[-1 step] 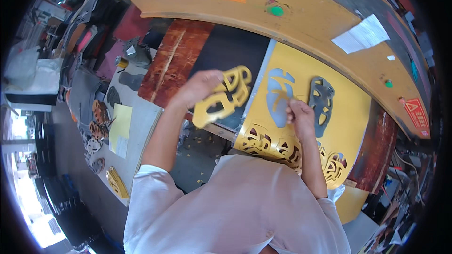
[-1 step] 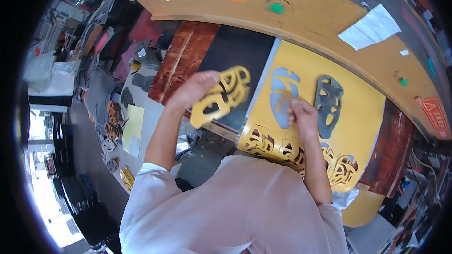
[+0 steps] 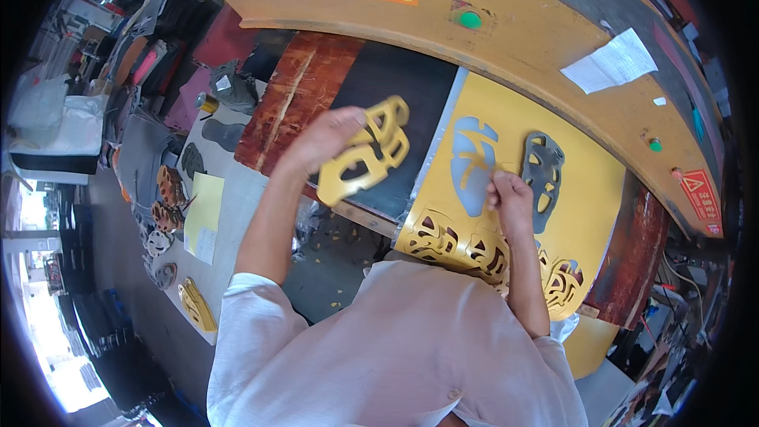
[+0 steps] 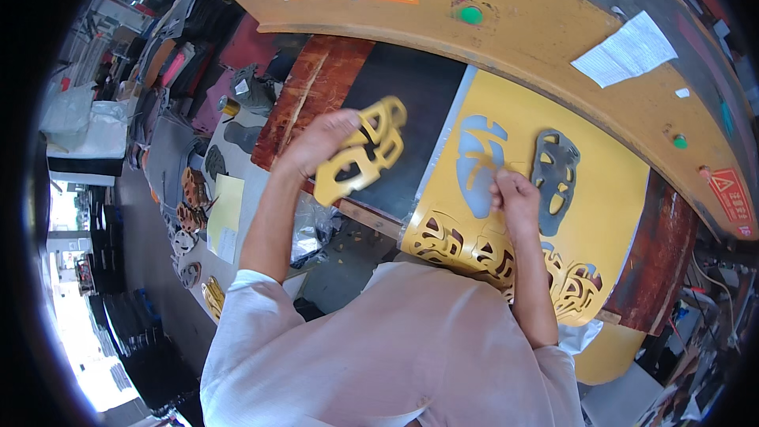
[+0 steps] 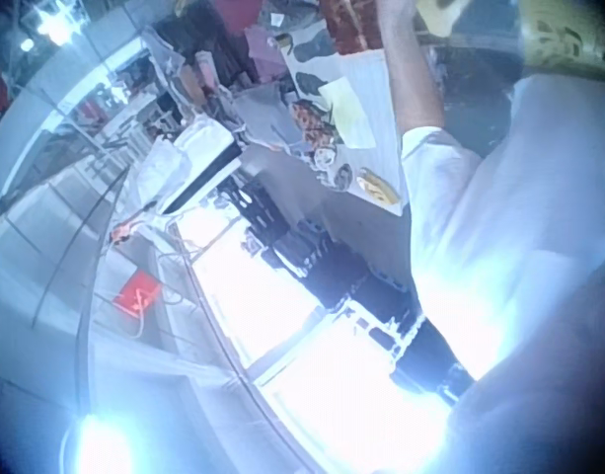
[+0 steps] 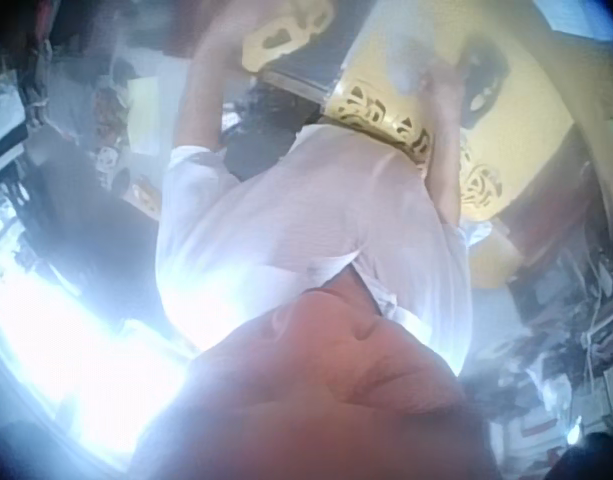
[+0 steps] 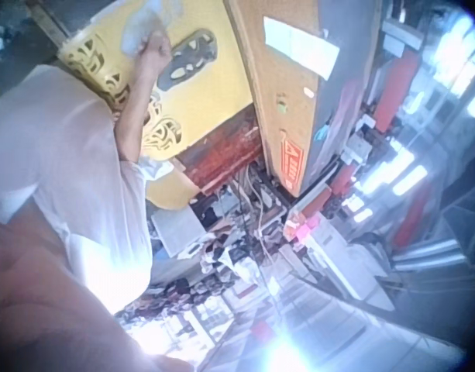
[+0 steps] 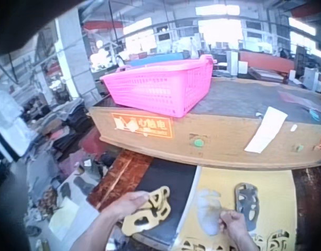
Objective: The person aligns a yellow stencil on a red sheet and uses a press to cut out decorative characters. They remove the cutouts, trim the red sheet with scissors, and repeat the process to produce multiple identical pieces.
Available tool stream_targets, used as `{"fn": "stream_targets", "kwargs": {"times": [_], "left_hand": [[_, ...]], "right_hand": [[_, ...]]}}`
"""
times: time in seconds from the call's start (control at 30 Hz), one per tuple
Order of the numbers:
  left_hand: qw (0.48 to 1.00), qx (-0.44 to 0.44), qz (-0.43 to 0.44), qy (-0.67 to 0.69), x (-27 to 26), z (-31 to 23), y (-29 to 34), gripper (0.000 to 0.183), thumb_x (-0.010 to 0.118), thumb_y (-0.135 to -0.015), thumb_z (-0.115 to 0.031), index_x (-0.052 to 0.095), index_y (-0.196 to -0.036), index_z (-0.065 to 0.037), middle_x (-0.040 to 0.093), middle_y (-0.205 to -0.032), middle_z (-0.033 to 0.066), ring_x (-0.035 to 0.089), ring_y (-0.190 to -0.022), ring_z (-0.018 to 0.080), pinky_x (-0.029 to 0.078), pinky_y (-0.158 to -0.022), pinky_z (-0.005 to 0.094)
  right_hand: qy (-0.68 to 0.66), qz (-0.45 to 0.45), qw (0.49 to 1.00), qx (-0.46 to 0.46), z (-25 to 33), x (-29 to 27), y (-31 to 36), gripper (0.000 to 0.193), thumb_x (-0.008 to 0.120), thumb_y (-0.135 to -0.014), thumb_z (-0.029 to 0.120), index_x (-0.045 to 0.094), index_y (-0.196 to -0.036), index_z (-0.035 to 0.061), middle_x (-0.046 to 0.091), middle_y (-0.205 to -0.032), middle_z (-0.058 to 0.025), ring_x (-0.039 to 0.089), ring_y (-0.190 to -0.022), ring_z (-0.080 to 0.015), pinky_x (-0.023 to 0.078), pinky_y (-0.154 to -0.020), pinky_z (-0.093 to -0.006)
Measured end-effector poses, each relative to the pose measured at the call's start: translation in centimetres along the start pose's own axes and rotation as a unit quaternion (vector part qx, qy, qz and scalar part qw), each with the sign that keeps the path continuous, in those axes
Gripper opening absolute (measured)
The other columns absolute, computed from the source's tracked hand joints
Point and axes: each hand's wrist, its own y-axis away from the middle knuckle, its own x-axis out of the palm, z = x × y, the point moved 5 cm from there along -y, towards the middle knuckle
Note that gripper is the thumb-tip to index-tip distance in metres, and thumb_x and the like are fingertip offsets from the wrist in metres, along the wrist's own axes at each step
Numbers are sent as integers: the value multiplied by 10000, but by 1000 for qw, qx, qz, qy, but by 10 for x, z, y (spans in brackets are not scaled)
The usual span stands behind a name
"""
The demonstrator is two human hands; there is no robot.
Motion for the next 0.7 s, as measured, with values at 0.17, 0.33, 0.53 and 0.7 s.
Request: {"fn": "stream_targets", "kwargs": {"times": [0.17, 0.33, 0.53, 0.7], "left_hand": [[971, 43, -180, -148, -143, 57, -38, 412, 561, -1092, -319, 621, -1400, -52, 732, -1131, 81, 684, -1088, 185, 550, -962, 355], [834, 120, -336, -421, -130, 66, -29, 528, 608, -1046, -353, 582, -1429, 10, 668, -1312, 259, 664, -1192, 425, 524, -1023, 452], [883, 332, -61, -326, 140, 60, -28, 226, 698, -963, -158, 731, -1162, -58, 708, -1219, 167, 656, -1180, 373, 537, -1016, 453], [778, 446, -20, -442, 272, 15, -76, 450, 733, -908, -147, 626, -1307, 32, 622, -1373, 221, 559, -1346, 369, 460, -1123, 431]], "right_hand": [[41, -58, 994, -83, 3, -54, 15, 189, 686, -1040, 215, 733, -1058, 33, 686, -794, -10, 566, -611, -77, 469, -561, -236], [423, -241, 835, -257, 44, -121, 27, 546, 807, -868, 332, 695, -1290, 4, 626, -1354, -298, 590, -1285, -410, 462, -1106, -484], [600, -189, 749, -209, 21, -84, -7, 827, 834, -734, 449, 622, -1451, 96, 397, -1587, -292, 416, -1441, -469, 390, -1186, -517], [517, -183, 810, -208, 25, -97, -10, 735, 823, -708, 350, 688, -1377, 76, 447, -1563, -275, 442, -1445, -441, 420, -1175, -491]]}}
